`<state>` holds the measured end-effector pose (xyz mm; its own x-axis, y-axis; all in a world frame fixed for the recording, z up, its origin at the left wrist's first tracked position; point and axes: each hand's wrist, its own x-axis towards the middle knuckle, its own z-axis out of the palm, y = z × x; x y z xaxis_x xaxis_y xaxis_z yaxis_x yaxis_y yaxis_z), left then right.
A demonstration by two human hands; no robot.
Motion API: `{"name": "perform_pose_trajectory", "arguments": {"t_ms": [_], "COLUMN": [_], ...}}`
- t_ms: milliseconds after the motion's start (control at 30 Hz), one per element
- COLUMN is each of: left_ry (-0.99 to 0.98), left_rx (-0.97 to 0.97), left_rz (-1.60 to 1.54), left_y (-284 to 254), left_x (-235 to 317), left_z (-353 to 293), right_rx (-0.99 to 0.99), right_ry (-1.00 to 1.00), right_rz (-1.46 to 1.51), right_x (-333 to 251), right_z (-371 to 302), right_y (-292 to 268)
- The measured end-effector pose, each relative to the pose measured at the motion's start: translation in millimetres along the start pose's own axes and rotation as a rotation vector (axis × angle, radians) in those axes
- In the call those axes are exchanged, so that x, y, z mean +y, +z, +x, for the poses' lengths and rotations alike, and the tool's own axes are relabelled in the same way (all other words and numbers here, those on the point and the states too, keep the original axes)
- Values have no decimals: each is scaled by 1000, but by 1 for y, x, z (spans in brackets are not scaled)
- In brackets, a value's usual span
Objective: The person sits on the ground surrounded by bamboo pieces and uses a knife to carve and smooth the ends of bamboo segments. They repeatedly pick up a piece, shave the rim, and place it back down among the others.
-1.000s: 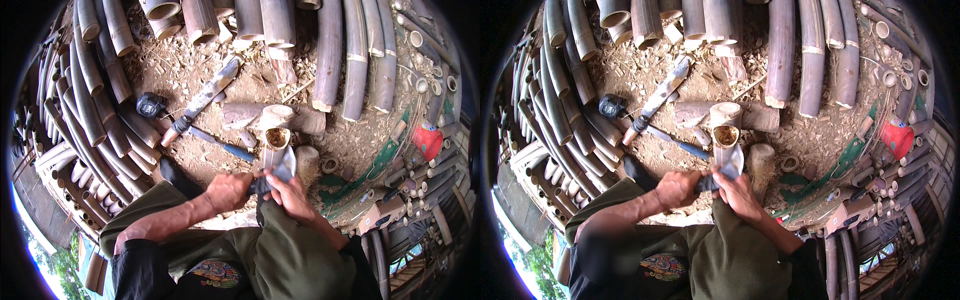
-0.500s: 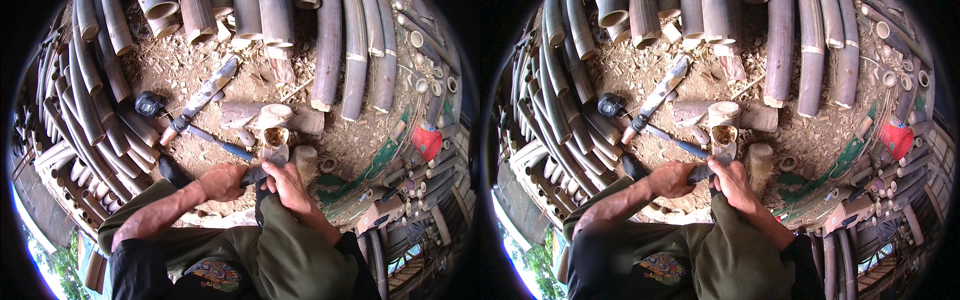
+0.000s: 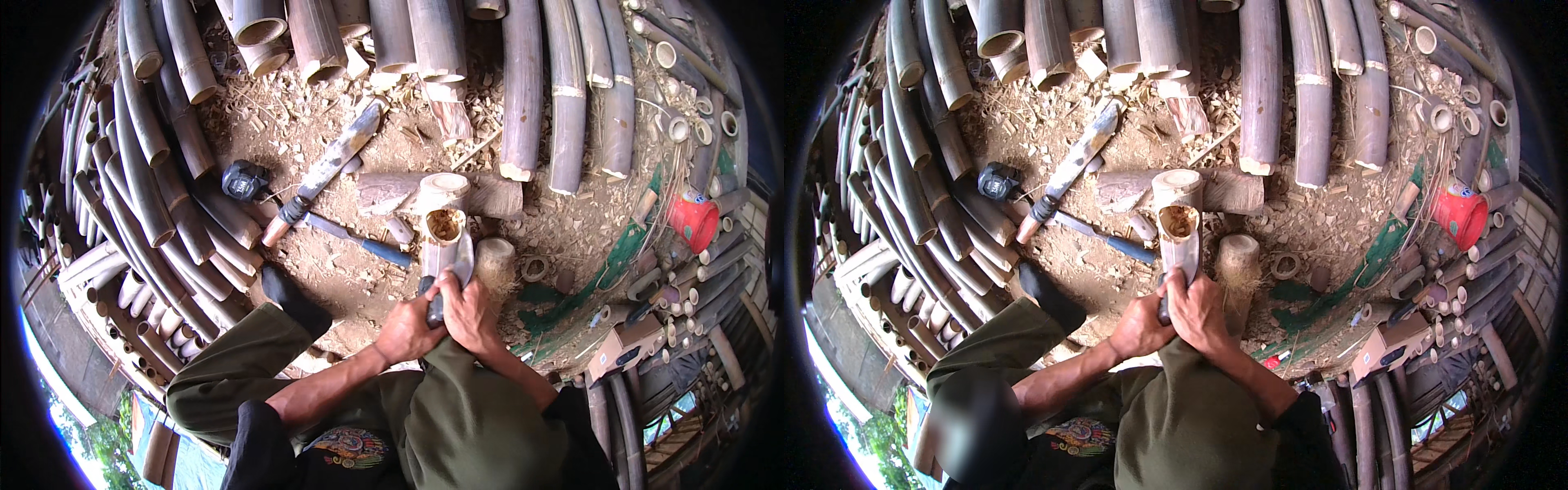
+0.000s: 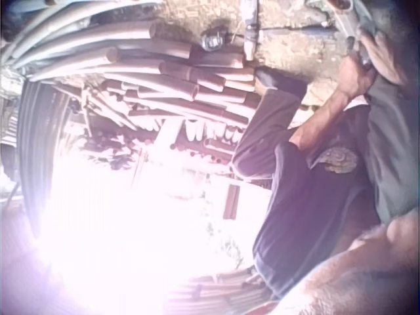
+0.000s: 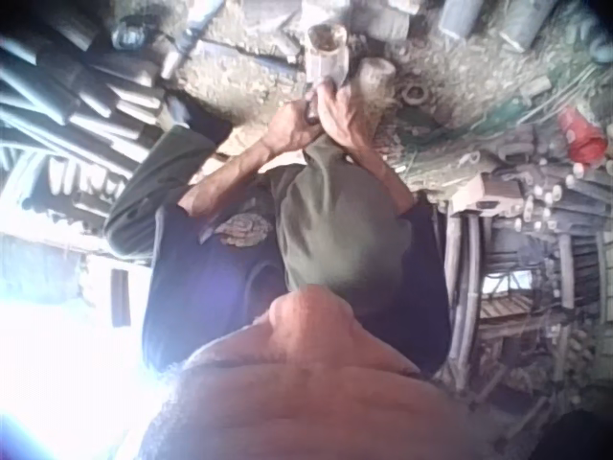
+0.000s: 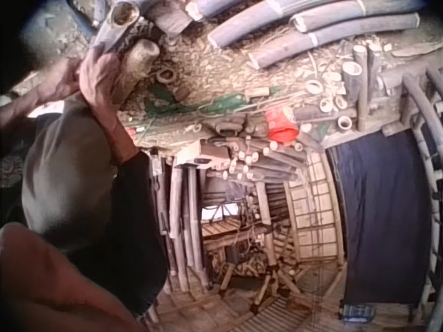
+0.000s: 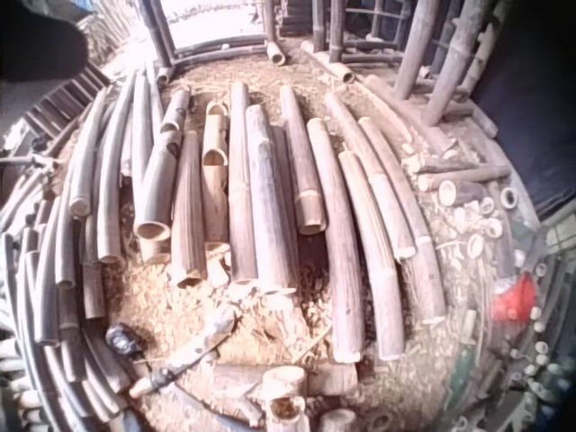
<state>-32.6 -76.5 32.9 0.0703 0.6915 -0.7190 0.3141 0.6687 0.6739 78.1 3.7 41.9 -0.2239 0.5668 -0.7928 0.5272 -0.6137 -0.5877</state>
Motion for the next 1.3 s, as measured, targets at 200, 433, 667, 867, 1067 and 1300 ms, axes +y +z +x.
{"name": "perform_pose_trajectory", "arguments": {"t_ms": [200, 433, 667, 867, 1067, 1300], "left_ry": [-17, 101, 361, 45, -161, -1], "left_rx": [67, -315, -415, -518, -688, -540], "left_rz": [476, 1269, 1461, 1169, 316, -833], "left_y": [-104, -139, -112, -124, -93, -7], "left_x": [4, 147, 197, 144, 104, 58], "left_z": [25, 84, 120, 77, 19, 35], "right_rx": [-272, -403, -492, -548, -362, -309], "right_ry": [-44, 48, 153, 225, -68, -608], "right_rz": [488, 1607, 2025, 1453, 690, -593], "right_x": [5, -18, -20, -9, -4, -38], "right_z": [44, 44, 47, 33, -10, 9], "right_y": [37, 14, -2, -3, -52, -131]}}
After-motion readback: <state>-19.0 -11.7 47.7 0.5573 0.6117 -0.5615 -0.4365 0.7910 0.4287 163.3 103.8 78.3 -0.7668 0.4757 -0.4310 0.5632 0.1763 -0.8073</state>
